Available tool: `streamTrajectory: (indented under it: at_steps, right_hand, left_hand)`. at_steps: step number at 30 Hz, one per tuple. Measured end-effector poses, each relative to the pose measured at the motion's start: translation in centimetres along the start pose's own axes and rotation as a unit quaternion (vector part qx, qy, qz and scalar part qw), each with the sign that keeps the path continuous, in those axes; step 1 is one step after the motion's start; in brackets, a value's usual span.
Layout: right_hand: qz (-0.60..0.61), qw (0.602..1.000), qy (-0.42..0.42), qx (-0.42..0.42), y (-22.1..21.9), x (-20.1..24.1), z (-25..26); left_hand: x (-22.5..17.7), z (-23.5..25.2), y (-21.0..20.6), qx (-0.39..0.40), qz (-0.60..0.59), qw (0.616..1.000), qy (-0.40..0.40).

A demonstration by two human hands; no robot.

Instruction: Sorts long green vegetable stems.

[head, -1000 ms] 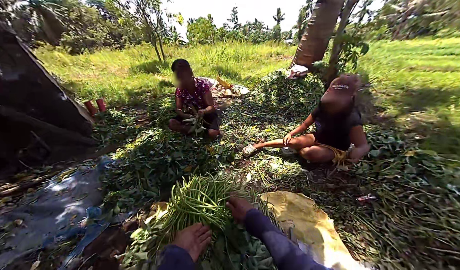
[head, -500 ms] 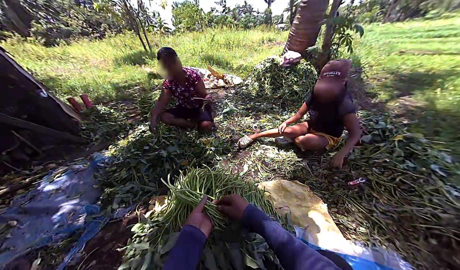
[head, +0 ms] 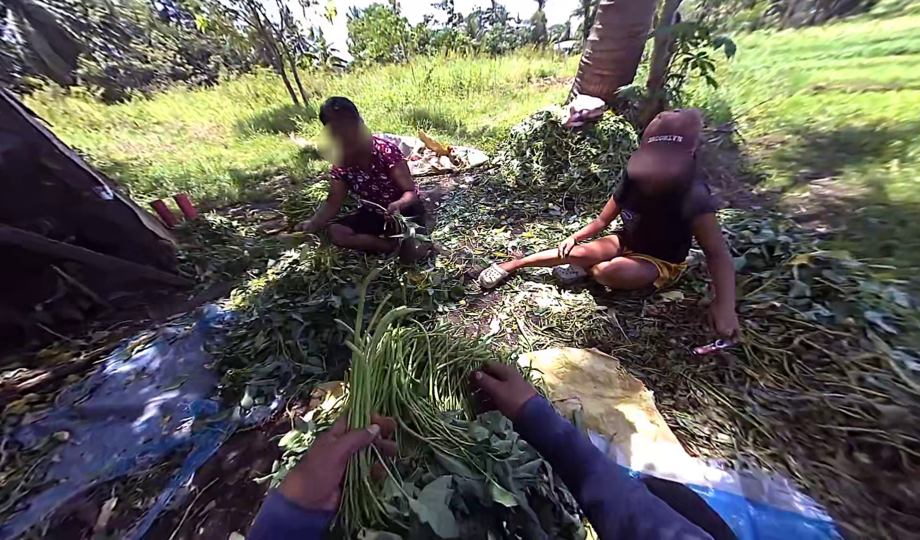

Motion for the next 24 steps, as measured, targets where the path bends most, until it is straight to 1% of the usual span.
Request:
streamTrajectory:
  at_steps: [2, 5, 7, 8, 9, 11, 12, 13, 14, 16, 18, 20, 22, 24]
  right_hand:
    - [0.005, 1.000, -0.008, -0.011, -0.7, -1.2, 1.8]
    - [-0.040, 0.999, 0.003, 0.004, -2.8, -2.3, 3.9]
    - [-0.082, 0.996, 0.021, -0.012, -3.6, -2.4, 5.5]
    - [-0.102, 0.994, 0.030, -0.028, -3.8, -2.1, 6.3]
    - [-0.114, 0.992, 0.034, -0.049, -3.7, -1.9, 7.1]
    - [-0.132, 0.987, 0.022, -0.090, -3.4, -1.9, 8.5]
    - [-0.146, 0.983, 0.006, -0.111, -3.1, -2.1, 9.0]
    - [-0.159, 0.978, -0.017, -0.136, -2.7, -2.7, 9.5]
    - [-0.169, 0.971, -0.041, -0.161, -2.2, -3.8, 10.2]
    - [-0.190, 0.961, -0.084, -0.182, -1.6, -6.1, 11.5]
    - [-0.218, 0.959, -0.121, -0.132, -2.3, -8.0, 12.1]
    - [-0.248, 0.957, -0.132, -0.071, -3.4, -9.1, 12.5]
    - [-0.219, 0.967, -0.120, -0.048, -4.0, -9.1, 12.5]
    - [-0.129, 0.983, -0.112, -0.068, -4.2, -9.0, 12.4]
  left_hand:
    - [0.5, 0.5, 1.6, 0.015, 0.020, 1.000, 0.011]
    - [2.0, 1.8, 3.7, -0.024, 0.067, 0.997, 0.033]
    - [1.9, 2.3, 5.2, -0.047, 0.099, 0.994, 0.026]
    - [1.3, 2.4, 6.1, -0.066, 0.149, 0.987, 0.013]
    - [0.5, 2.4, 7.2, -0.096, 0.232, 0.968, -0.001]
    - [-1.1, 2.3, 9.3, -0.172, 0.420, 0.891, -0.008]
    - [-1.8, 2.3, 9.7, -0.194, 0.485, 0.853, 0.005]
    - [-2.2, 2.4, 9.7, -0.204, 0.529, 0.824, 0.021]
    - [-2.3, 2.7, 9.4, -0.204, 0.556, 0.805, 0.035]
    - [-1.9, 3.6, 8.4, -0.178, 0.573, 0.797, 0.063]
    - [-0.6, 5.6, 7.5, -0.134, 0.568, 0.808, 0.080]
    - [1.3, 7.8, 6.5, -0.092, 0.572, 0.809, 0.101]
    - [3.0, 9.2, 5.8, -0.063, 0.579, 0.805, 0.115]
    - [4.0, 9.5, 5.1, -0.047, 0.582, 0.802, 0.127]
Point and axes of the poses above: each hand's wrist, its own z-axis towards the middle knuckle, its own y-axis out of the back of the hand, x = y × z, the point moved 7 cm from there along z, towards the middle knuckle, and after that the axes turned 2 degrees about z, right-handed, at the moved point
